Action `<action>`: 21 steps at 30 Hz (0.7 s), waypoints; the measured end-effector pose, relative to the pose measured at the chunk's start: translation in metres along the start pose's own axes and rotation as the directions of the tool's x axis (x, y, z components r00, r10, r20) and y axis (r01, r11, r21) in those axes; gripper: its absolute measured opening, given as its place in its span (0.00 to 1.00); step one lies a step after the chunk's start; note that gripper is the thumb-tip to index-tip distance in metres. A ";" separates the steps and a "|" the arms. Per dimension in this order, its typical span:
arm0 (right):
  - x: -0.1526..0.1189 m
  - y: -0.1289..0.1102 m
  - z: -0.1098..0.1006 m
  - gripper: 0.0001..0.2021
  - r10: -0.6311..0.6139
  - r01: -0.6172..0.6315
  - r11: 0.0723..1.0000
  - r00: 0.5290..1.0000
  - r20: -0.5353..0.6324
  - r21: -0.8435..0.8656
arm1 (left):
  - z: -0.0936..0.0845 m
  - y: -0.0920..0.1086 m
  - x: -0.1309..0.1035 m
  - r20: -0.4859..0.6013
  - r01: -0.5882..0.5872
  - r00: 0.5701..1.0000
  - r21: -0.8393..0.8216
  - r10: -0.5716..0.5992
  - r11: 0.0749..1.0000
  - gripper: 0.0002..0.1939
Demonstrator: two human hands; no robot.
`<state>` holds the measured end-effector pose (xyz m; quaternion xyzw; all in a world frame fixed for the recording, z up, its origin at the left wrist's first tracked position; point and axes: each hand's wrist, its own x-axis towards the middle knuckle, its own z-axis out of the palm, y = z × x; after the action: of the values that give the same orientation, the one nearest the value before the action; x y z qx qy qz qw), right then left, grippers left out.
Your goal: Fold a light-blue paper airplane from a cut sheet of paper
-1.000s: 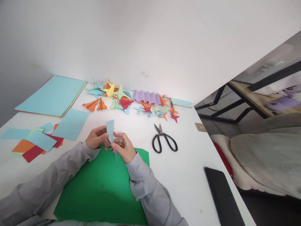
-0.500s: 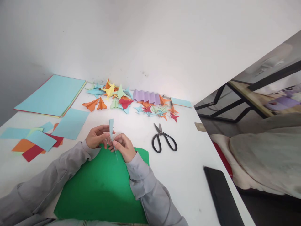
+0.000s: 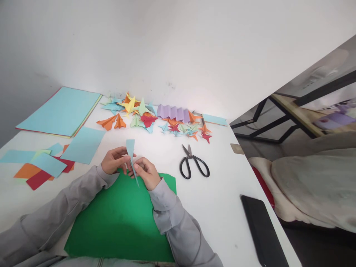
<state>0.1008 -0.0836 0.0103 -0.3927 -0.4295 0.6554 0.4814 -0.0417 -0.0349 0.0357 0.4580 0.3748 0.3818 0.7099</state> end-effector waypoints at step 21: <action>-0.001 -0.001 -0.001 0.15 0.010 -0.011 0.999 0.999 -0.046 -0.037 | -0.002 -0.002 -0.001 0.028 -0.053 0.998 -0.007 0.053 0.999 0.13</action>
<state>0.1023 -0.0840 0.0108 -0.4188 -0.4287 0.6406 0.4801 -0.0433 -0.0359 0.0335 0.4708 0.3512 0.3953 0.7062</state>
